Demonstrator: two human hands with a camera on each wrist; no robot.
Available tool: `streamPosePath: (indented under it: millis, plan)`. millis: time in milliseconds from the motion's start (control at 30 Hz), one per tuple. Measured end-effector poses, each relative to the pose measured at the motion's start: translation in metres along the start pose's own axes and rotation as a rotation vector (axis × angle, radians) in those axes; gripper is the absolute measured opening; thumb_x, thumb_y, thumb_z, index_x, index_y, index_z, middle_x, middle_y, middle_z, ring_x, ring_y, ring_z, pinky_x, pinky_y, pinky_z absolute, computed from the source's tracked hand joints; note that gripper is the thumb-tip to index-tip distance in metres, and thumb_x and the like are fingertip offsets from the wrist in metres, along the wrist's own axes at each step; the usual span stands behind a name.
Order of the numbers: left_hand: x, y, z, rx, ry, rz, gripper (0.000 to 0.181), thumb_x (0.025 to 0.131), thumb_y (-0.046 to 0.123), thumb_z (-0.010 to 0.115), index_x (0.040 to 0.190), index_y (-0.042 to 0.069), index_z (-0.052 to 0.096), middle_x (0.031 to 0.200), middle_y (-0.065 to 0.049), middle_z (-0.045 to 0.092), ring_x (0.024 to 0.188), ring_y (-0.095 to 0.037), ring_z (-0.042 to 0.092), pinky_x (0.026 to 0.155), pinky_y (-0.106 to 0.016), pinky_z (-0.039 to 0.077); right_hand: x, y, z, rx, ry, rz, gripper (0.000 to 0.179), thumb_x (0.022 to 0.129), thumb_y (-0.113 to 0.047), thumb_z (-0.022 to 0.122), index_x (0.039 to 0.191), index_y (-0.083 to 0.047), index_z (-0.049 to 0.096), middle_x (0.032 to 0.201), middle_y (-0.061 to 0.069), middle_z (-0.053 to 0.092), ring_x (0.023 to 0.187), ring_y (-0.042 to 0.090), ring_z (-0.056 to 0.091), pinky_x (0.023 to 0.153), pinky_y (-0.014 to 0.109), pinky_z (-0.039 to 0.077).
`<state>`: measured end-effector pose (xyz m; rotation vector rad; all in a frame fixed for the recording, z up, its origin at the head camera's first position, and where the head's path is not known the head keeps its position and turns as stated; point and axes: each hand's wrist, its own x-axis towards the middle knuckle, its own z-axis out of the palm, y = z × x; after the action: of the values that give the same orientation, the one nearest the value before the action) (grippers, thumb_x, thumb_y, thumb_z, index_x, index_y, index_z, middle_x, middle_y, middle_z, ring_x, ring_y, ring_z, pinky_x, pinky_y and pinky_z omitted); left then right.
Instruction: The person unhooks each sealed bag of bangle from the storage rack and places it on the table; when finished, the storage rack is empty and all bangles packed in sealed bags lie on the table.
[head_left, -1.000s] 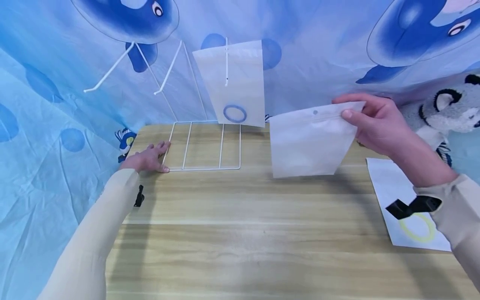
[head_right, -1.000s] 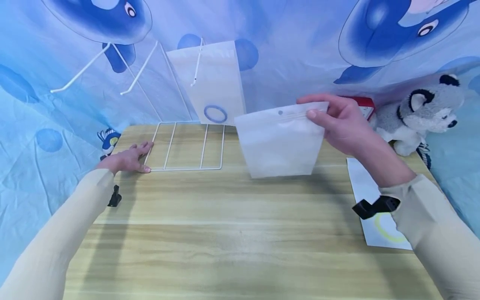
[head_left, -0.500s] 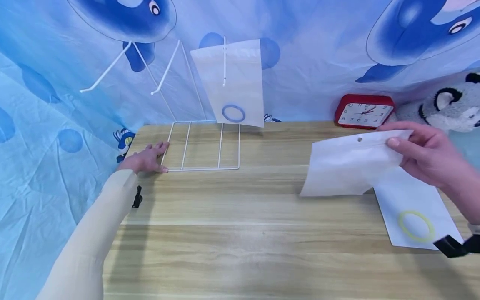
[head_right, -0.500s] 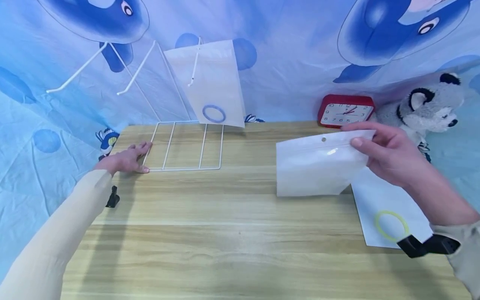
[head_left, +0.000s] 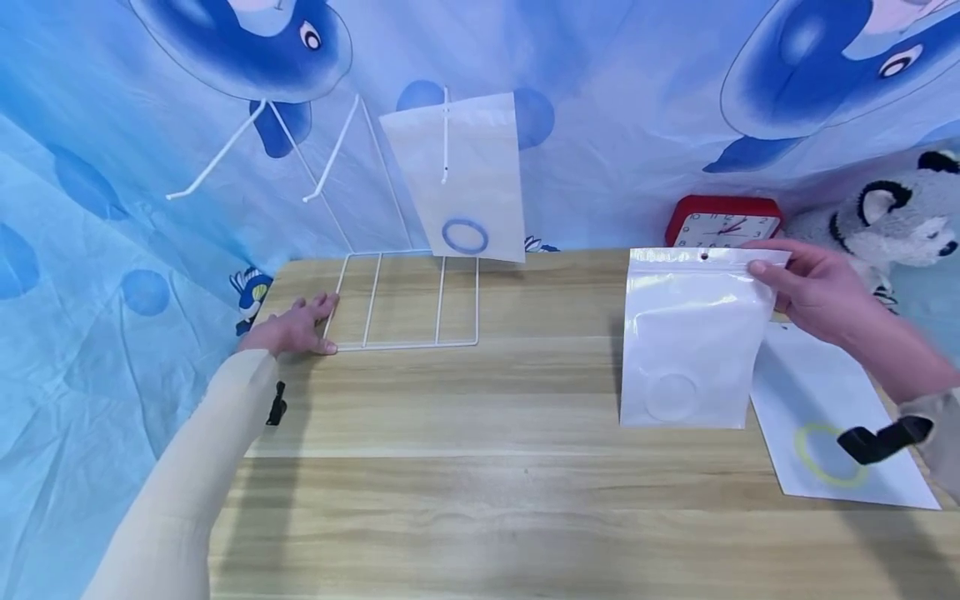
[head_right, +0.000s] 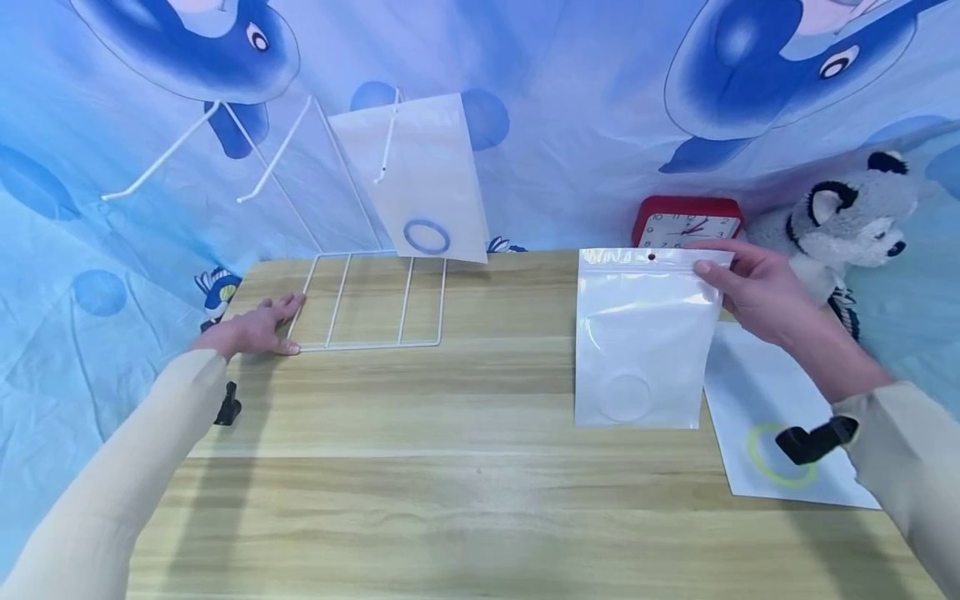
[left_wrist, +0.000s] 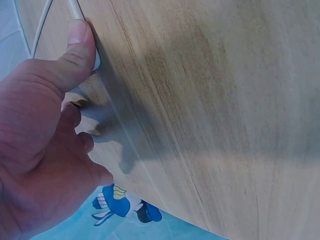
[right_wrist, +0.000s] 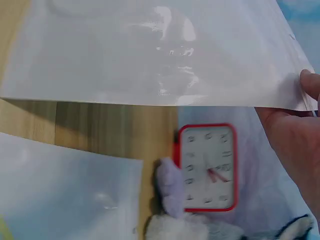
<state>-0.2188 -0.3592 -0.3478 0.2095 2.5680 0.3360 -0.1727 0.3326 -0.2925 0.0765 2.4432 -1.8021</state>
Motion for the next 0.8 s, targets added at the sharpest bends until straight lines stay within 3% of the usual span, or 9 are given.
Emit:
streamPosePath:
  millis: [133,300,500,633,733,800]
  plan:
    - [-0.001,0.002,0.002,-0.01,0.001,-0.001,0.103,0.09,0.034,0.074,0.158,0.0,0.003,0.16,-0.03,-0.004,0.142,-0.057,-0.008,0.1,-0.082,-0.003,0.02,0.012,0.002,-0.176,0.015,0.036,0.025,0.095,-0.043,0.063,0.119,-0.046,0.064,0.093,-0.004,0.052,0.075,0.01,0.054,0.062,0.019,0.048]
    - [-0.002,0.004,0.003,-0.004,0.006,-0.01,0.1,0.092,0.031,0.072,0.158,0.0,0.003,0.161,-0.03,-0.004,0.142,-0.058,-0.007,0.1,-0.081,-0.004,0.04,0.023,0.007,-0.212,-0.044,0.043,0.027,0.095,-0.044,0.064,0.122,-0.04,0.067,0.112,-0.003,0.056,0.084,0.009,0.057,0.07,0.019,0.053]
    - [-0.002,0.005,0.005,0.007,-0.001,-0.021,0.1,0.093,0.032,0.071,0.158,0.001,0.002,0.161,-0.03,-0.003,0.142,-0.057,-0.006,0.101,-0.081,-0.002,0.054,0.033,0.015,-0.253,-0.075,0.063,0.047,0.095,-0.044,0.066,0.136,-0.021,0.064,0.131,0.011,0.048,0.101,0.021,0.05,0.075,0.02,0.052]
    - [-0.002,0.004,0.004,0.014,-0.001,-0.026,0.099,0.093,0.031,0.071,0.158,0.001,0.002,0.161,-0.03,-0.003,0.142,-0.057,-0.006,0.101,-0.081,-0.002,0.059,0.038,0.017,-0.346,-0.089,0.05,0.059,0.097,-0.042,0.065,0.142,-0.005,0.055,0.135,0.02,0.048,0.111,0.034,0.041,0.08,0.033,0.047]
    - [-0.002,0.005,0.003,0.018,-0.001,-0.031,0.098,0.094,0.031,0.071,0.158,0.001,0.003,0.161,-0.03,-0.003,0.142,-0.057,-0.007,0.102,-0.081,-0.002,0.063,0.039,0.018,-0.432,-0.104,0.036,0.057,0.098,-0.037,0.064,0.142,-0.002,0.053,0.138,0.025,0.048,0.116,0.039,0.041,0.083,0.04,0.045]
    - [-0.002,0.005,0.003,0.015,0.002,-0.036,0.098,0.094,0.03,0.071,0.158,0.001,0.003,0.161,-0.03,-0.003,0.142,-0.057,-0.007,0.102,-0.08,-0.002,0.066,0.039,0.019,-0.503,-0.105,0.006,0.054,0.098,-0.034,0.065,0.14,-0.001,0.055,0.132,0.025,0.052,0.11,0.039,0.044,0.079,0.04,0.045]
